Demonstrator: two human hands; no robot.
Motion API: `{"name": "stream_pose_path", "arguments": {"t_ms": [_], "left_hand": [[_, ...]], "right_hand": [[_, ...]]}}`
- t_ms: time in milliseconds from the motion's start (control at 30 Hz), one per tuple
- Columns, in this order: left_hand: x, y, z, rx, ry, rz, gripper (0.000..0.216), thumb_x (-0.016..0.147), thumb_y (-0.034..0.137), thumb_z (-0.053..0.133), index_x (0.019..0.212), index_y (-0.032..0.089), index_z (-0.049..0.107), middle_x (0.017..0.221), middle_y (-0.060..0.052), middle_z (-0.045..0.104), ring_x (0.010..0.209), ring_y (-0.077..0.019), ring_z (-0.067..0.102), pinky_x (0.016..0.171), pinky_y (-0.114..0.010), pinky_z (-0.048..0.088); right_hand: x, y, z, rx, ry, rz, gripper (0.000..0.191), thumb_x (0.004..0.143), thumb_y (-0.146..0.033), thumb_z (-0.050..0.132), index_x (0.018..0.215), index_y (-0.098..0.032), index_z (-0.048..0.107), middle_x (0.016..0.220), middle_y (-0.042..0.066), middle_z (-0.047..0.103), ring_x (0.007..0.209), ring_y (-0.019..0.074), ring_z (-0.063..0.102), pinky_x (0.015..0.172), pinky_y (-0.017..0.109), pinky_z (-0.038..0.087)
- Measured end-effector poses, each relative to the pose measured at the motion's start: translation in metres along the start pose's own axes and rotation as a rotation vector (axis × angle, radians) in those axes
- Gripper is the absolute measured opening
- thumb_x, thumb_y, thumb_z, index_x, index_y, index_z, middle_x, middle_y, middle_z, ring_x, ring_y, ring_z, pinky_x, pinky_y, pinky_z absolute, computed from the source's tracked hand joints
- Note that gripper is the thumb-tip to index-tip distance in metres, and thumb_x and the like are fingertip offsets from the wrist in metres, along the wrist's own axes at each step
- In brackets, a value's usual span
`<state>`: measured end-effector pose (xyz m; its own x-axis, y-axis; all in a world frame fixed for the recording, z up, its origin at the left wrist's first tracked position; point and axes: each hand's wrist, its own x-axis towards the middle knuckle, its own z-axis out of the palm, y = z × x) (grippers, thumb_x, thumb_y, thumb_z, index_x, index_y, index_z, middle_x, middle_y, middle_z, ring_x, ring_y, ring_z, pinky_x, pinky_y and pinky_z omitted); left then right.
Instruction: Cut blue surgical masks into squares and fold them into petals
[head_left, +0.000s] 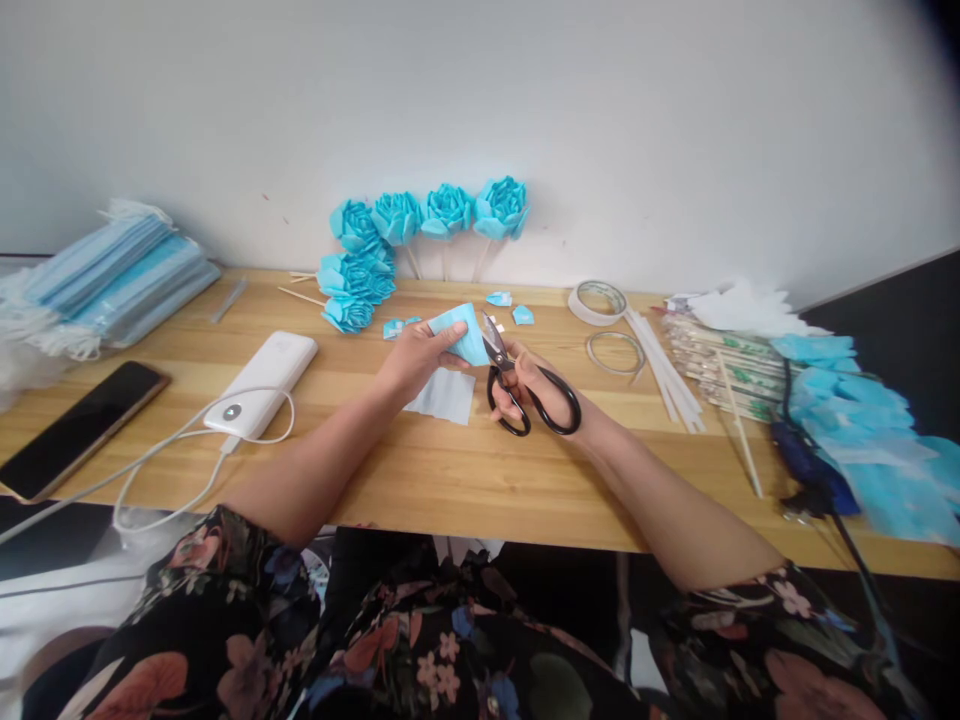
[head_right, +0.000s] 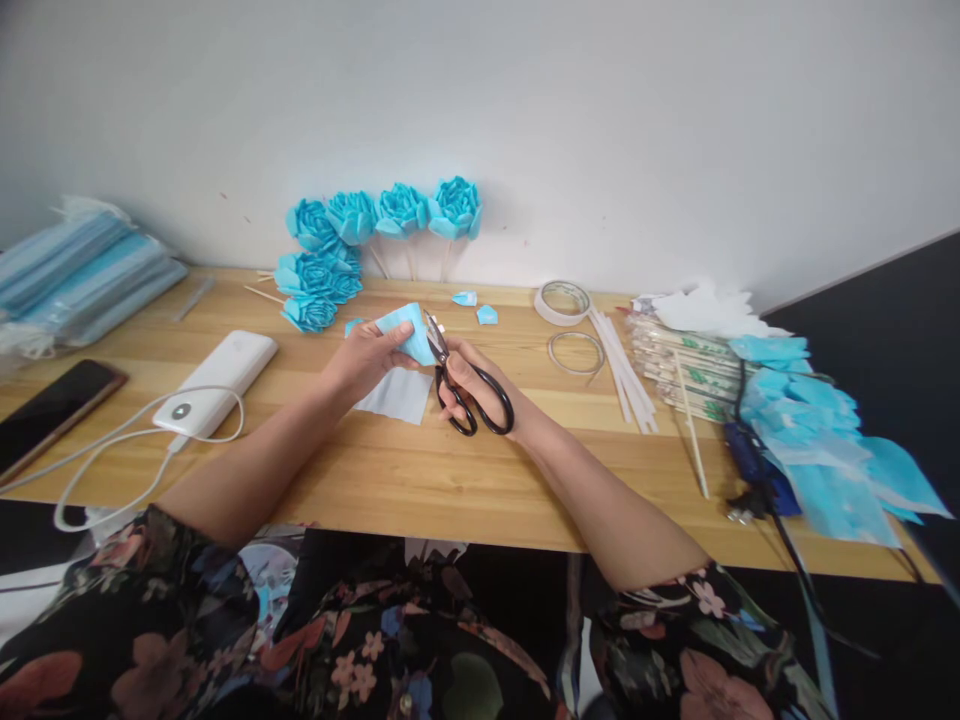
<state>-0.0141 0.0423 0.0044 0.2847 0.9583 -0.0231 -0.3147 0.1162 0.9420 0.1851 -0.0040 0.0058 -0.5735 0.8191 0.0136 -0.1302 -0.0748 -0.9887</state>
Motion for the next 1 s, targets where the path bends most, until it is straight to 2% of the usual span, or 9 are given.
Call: {"name": "stream_pose_path", "arguments": {"t_ms": [133, 333, 533, 733, 1000], "left_hand": [[0.001, -0.005, 0.001, -0.023, -0.016, 0.007, 0.053, 0.061, 0.051, 0.090, 0.088, 0.008, 0.076, 0.080, -0.010, 0.077, 0.068, -0.0184, 0.072, 0.059, -0.026, 0.060], [0.001, -0.005, 0.001, -0.041, 0.024, -0.002, 0.049, 0.063, 0.049, 0.090, 0.086, 0.009, 0.075, 0.080, -0.009, 0.077, 0.066, -0.0167, 0.071, 0.056, -0.025, 0.058], [0.002, -0.005, 0.001, -0.075, 0.016, -0.010, 0.050, 0.063, 0.048, 0.090, 0.089, 0.008, 0.075, 0.082, -0.010, 0.077, 0.067, -0.0161, 0.070, 0.055, -0.024, 0.058], [0.003, -0.005, 0.000, -0.096, 0.002, -0.017, 0.052, 0.062, 0.047, 0.091, 0.093, 0.007, 0.076, 0.087, -0.011, 0.078, 0.068, -0.0157, 0.071, 0.053, -0.022, 0.057], [0.004, -0.005, -0.002, -0.108, -0.017, -0.012, 0.052, 0.063, 0.045, 0.091, 0.095, 0.007, 0.076, 0.087, -0.011, 0.078, 0.068, -0.0157, 0.071, 0.053, -0.021, 0.059]], "right_hand": [[0.001, 0.002, 0.000, 0.011, 0.005, 0.006, 0.071, 0.087, -0.076, 0.053, 0.131, -0.022, 0.044, 0.064, -0.008, 0.056, 0.045, 0.0090, 0.047, 0.068, 0.034, 0.060], [0.002, 0.001, 0.001, 0.028, 0.047, -0.011, 0.069, 0.084, -0.077, 0.055, 0.124, -0.021, 0.046, 0.063, -0.008, 0.055, 0.044, 0.0086, 0.046, 0.063, 0.033, 0.060], [0.002, -0.002, 0.007, 0.030, 0.126, -0.020, 0.073, 0.082, -0.074, 0.063, 0.127, -0.019, 0.046, 0.057, -0.010, 0.054, 0.039, 0.0076, 0.041, 0.052, 0.029, 0.057], [0.001, -0.006, 0.011, 0.022, 0.185, -0.010, 0.070, 0.084, -0.068, 0.065, 0.128, -0.017, 0.048, 0.054, -0.011, 0.052, 0.036, 0.0061, 0.038, 0.043, 0.024, 0.052], [0.001, -0.006, 0.012, 0.021, 0.198, -0.015, 0.072, 0.084, -0.067, 0.066, 0.131, -0.015, 0.050, 0.052, -0.012, 0.049, 0.034, 0.0065, 0.036, 0.039, 0.023, 0.049]]}}
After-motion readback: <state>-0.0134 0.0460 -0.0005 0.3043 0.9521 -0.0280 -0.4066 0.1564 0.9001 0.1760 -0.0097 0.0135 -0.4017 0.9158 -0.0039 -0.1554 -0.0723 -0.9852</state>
